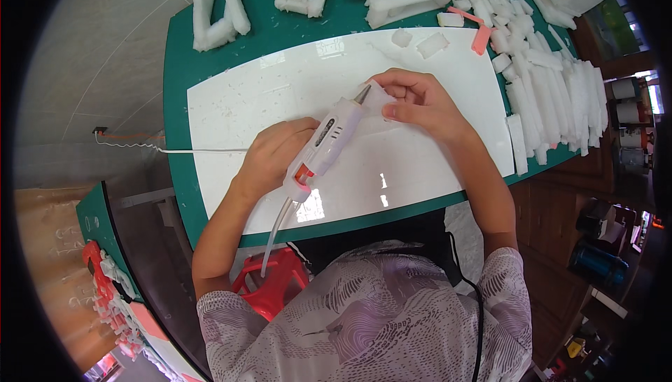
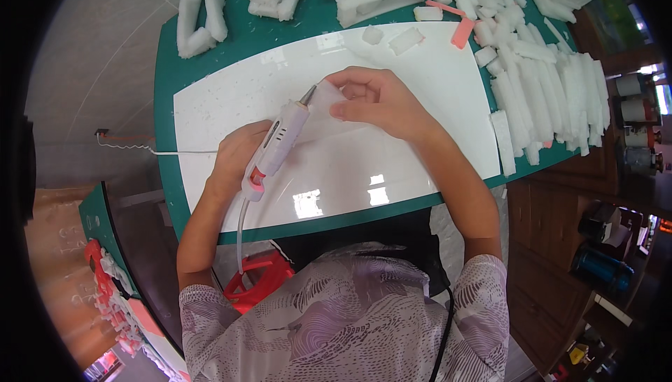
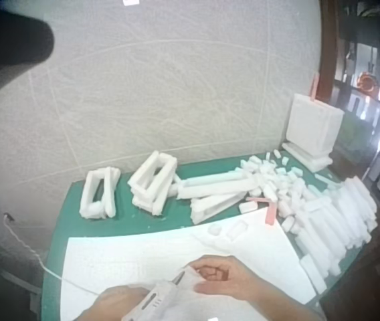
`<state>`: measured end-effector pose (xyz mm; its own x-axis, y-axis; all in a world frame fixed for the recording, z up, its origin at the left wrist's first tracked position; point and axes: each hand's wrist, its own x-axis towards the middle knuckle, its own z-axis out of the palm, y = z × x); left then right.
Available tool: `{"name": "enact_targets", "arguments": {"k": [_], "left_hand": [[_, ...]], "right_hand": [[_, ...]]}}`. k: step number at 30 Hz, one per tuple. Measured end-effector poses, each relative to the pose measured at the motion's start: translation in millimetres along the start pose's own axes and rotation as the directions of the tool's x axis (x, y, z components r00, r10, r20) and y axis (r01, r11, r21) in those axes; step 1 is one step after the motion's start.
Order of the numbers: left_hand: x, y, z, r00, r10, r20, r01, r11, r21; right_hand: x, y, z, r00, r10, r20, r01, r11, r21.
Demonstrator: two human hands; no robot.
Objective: Assemble white foam pieces using a hot glue gun on a workbench.
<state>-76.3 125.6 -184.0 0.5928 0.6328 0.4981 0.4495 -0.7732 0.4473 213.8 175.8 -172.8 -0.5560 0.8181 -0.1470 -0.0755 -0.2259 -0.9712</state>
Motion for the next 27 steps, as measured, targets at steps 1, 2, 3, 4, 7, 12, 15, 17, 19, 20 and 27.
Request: {"name": "enact_targets", "arguments": {"k": [1,2,3,4,7,12,15,17,19,20,27], "left_hand": [[-0.6,-0.8,-0.1,1.0,-0.001,0.001,0.001,1.0,0.003],[-1.2,-2.0,0.8,1.0,0.008,-0.001,-0.008,1.0,0.003],[-1.8,-2.5,1.2,1.0,0.016,-0.003,-0.016,1.0,0.003],[-1.7,-2.3,2.2,1.0,0.016,-0.001,-0.016,1.0,0.004],[-1.7,-1.7,2.4,1.0,-0.007,0.021,0.006,0.999,0.034],[0.1,-0.2,0.5,1.0,0.005,0.004,-0.005,1.0,0.001],[-2.1,-0.6,1.1,0.999,-0.02,0.043,0.018,0.999,0.042],[-3.0,-1.5,1.9,0.999,-0.017,0.04,0.016,0.999,0.043],[-3.7,-2.0,2.6,0.999,-0.014,0.038,0.012,0.999,0.043],[-4.0,-2.0,2.9,0.998,-0.028,0.06,0.025,0.998,0.059],[-0.7,1.2,2.1,1.0,-0.01,0.013,0.011,1.0,-0.014]], "right_hand": [[0.2,-0.3,0.6,1.0,-0.002,0.003,0.002,1.0,0.002],[-0.5,-1.3,1.4,1.0,0.0,-0.001,0.0,1.0,0.008],[-0.8,-1.7,1.8,1.0,0.002,-0.004,-0.002,1.0,0.013],[-1.3,-1.5,1.3,1.0,0.0,-0.003,0.0,1.0,0.015],[-1.5,-0.4,0.1,1.0,-0.008,-0.007,0.008,1.0,0.022],[-0.2,2.0,0.7,0.999,-0.045,-0.01,0.045,0.998,0.051],[0.2,1.7,-1.8,1.0,0.015,0.001,-0.015,1.0,0.014],[0.0,2.9,-2.2,1.0,0.011,0.008,-0.012,0.999,0.035],[0.0,4.8,-2.9,1.0,0.007,0.014,-0.008,0.998,0.055],[0.3,6.0,-3.8,1.0,-0.003,0.021,0.002,0.998,0.058],[1.9,11.0,-6.3,0.998,-0.02,0.055,0.013,0.992,0.123]]}}
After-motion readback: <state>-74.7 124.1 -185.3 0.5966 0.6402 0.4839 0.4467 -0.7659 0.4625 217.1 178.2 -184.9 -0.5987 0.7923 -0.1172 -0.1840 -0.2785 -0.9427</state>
